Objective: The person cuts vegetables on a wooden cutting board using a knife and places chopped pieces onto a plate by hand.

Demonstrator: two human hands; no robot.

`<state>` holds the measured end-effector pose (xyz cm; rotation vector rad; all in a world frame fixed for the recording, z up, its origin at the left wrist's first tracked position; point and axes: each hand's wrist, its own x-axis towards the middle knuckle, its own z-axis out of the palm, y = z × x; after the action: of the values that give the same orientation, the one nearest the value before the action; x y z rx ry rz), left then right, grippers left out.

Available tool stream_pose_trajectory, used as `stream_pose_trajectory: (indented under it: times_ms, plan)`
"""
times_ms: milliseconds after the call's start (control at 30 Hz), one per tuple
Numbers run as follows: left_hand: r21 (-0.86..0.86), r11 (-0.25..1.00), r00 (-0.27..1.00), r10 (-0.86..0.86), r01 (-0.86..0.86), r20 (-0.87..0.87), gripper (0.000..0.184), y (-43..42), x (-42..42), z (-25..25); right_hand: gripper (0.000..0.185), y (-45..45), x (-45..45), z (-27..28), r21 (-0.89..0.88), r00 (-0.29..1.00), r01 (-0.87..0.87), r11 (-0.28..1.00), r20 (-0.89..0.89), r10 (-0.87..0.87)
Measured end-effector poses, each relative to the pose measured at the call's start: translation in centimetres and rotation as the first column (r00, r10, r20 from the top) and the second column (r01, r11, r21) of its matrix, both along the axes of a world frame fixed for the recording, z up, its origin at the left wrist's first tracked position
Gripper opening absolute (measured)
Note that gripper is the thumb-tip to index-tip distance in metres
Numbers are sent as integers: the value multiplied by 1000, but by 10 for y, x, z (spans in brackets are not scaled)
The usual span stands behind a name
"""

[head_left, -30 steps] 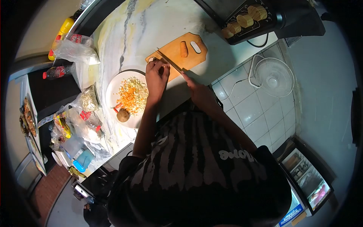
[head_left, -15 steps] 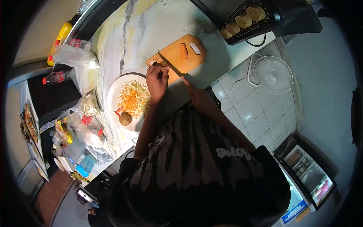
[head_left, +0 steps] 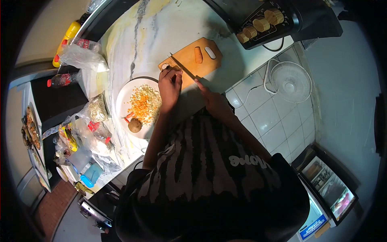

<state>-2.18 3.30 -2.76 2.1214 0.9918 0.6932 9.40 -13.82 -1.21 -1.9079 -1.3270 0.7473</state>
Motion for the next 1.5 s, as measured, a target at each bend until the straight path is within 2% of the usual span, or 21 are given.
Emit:
stream_pose_trajectory:
  times_ms: [33, 67, 133, 233, 267, 333, 467, 533, 567, 633, 667, 733, 767, 833, 933, 1133, 1400, 1500]
  plan:
    - [4, 1000, 1000, 10, -10, -2, 17, 0, 0, -1, 57, -1, -2, 2, 86, 1000, 17, 996, -12, -16]
    - [8, 1000, 1000, 19, -19, -4, 17, -1, 1, -1, 57, -4, -3, 4, 85, 1000, 18, 996, -11, -17]
    - [-7, 1000, 1000, 30, -30, -5, 18, -2, 1, 1, 52, -4, -2, 20, -155, 974, 18, 988, -219, -52]
    - [-22, 998, 999, 51, -51, -2, 18, -4, 1, 2, 53, -6, -2, 24, -171, 973, 14, 985, -226, -53]
    - [-20, 998, 998, 59, -59, 6, 18, -4, 1, 1, 53, -7, -3, 21, -174, 972, 16, 985, -228, -56]
    - [-45, 998, 999, 50, -49, 9, 18, -3, 1, 3, 53, -9, -5, 12, -41, 963, 36, 999, -267, -45]
    - [-53, 998, 999, 46, -44, 26, 18, -3, 1, 3, 54, -8, -6, 4, 52, 988, 43, 998, -154, -34]
    - [-58, 997, 999, 48, -47, 18, 17, -4, -1, 1, 56, -10, -4, 6, -63, 989, 7, 998, -150, -17]
    - [-55, 997, 999, 51, -50, 16, 17, -2, 0, 1, 56, -8, -2, 6, -59, 989, 3, 998, -150, -12]
    - [-42, 998, 998, 52, -51, 19, 17, -1, -2, -2, 59, -7, -2, 6, -252, 997, -23, 967, -81, 3]
    - [-30, 998, 998, 51, -51, 30, 16, 0, -1, -3, 59, -8, -3, 4, -249, 997, -23, 968, -79, 3]
    - [-22, 998, 998, 51, -51, 24, 16, -1, 2, 1, 60, -7, -6, 0, 1, 1000, 22, 1000, 19, -22]
    - [-16, 999, 999, 49, -48, 10, 15, -1, 1, 3, 60, -8, -5, -2, 3, 1000, 17, 1000, 19, -17]
    - [-28, 999, 999, 40, -40, -6, 15, 1, 0, 2, 58, -7, -5, 3, -57, 992, 44, 997, -118, -50]
    - [-50, 998, 999, 39, -41, -36, 14, 3, 1, 2, 54, -6, -6, 5, 35, 994, 37, 999, -108, -33]
    - [-123, 987, 995, 96, -100, -37, 12, -2, 3, 13, 50, -7, -3, 9, 32, 986, 14, 999, -165, -8]
    - [-221, 968, 993, 113, -120, -45, 13, 4, 2, 10, 51, -7, 0, 4, -53, 989, -12, 999, -150, 3]
    - [-283, 953, 988, 72, -110, -140, 10, 17, 5, 11, 52, -8, -2, 4, -27, 996, 4, 1000, -89, -6]
